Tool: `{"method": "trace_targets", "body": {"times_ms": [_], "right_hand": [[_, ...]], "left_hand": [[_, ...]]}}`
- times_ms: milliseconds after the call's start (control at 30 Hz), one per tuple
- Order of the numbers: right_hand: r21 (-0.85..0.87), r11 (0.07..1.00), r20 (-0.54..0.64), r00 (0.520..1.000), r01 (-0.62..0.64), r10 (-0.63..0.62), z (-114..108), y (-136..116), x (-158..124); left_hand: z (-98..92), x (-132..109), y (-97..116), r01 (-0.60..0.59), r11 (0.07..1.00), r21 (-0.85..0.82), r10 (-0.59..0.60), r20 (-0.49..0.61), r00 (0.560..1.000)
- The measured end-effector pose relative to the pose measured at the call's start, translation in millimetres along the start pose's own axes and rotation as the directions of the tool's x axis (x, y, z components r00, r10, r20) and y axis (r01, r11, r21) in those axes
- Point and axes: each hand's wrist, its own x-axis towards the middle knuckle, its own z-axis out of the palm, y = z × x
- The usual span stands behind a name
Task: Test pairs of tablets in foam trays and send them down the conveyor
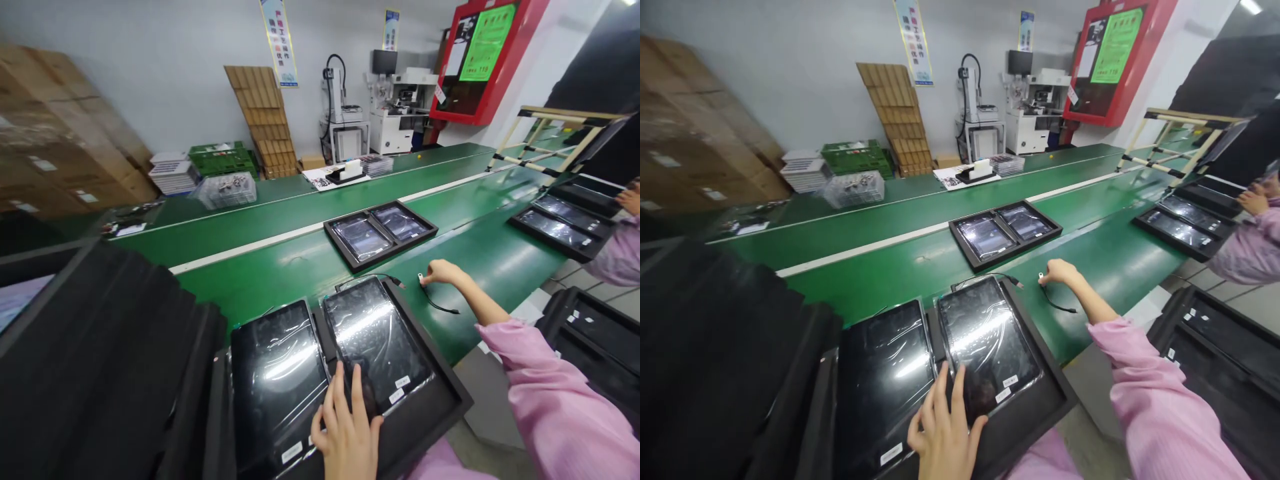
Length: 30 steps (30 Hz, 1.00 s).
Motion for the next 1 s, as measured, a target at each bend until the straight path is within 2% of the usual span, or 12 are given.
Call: {"method": "trace_targets", "body": {"times_ms": [133,233,400,500,533,600,633,700,767,867,933,1000], "right_hand": [[-0.081,0.991,0.098,0.988,-0.108,0.116,33.7,20.4,-22.0],[-0.075,0.992,0.172,0.979,-0.100,0.112,47.4,28.5,-39.8],[0.057,0.997,0.252,0.966,0.043,-0.056,42.6,43.1,-59.8],[0.357,0.917,0.200,0.944,0.178,-0.261,22.2,30.9,-50.6],[0.525,0.822,0.143,0.930,0.220,-0.340,14.1,17.9,-43.9],[0.816,0.520,0.010,0.892,0.254,-0.451,0.2,-25.5,-28.6],[0.888,0.394,-0.018,0.872,0.239,-0.489,-4.2,-55.6,-21.7],[0.951,0.237,-0.033,0.825,0.200,-0.564,-5.3,-127.6,-12.2],[0.967,0.205,0.025,0.743,0.152,-0.669,4.9,-204.7,-9.2],[0.958,0.237,0.069,0.669,0.163,-0.740,36.0,-302.8,-10.3],[0.940,0.283,0.099,0.636,0.193,-0.765,58.9,-346.4,-9.3],[0.914,0.328,0.114,0.624,0.239,-0.773,76.9,-372.0,-4.8]], "left_hand": [[-5.2,2.2,-2.2,-0.044,0.998,0.038,0.045,-0.018,0.999],[-14.3,2.5,-22.5,-0.018,0.999,0.045,0.019,-0.031,0.999],[-34.3,-3.1,-85.8,0.160,0.986,0.039,-0.153,-0.145,0.978],[-42.1,-11.7,-115.8,0.229,0.973,0.025,-0.222,-0.157,0.962],[-43.0,-14.9,-121.7,0.245,0.969,0.017,-0.240,-0.144,0.960],[-41.7,-21.1,-128.1,0.289,0.957,0.002,-0.287,-0.106,0.952],[-39.8,-24.1,-129.4,0.316,0.949,-0.003,-0.315,-0.087,0.945],[-34.6,-29.8,-131.2,0.357,0.934,-0.016,-0.357,-0.059,0.932],[-30.0,-35.7,-134.0,0.366,0.930,-0.025,-0.366,-0.046,0.929],[-28.6,-44.5,-138.6,0.322,0.946,-0.018,-0.323,-0.034,0.946],[-31.6,-49.2,-138.7,0.327,0.945,0.003,-0.327,-0.012,0.945],[-35.6,-52.2,-136.5,0.353,0.935,0.019,-0.354,0.025,0.935]]}}
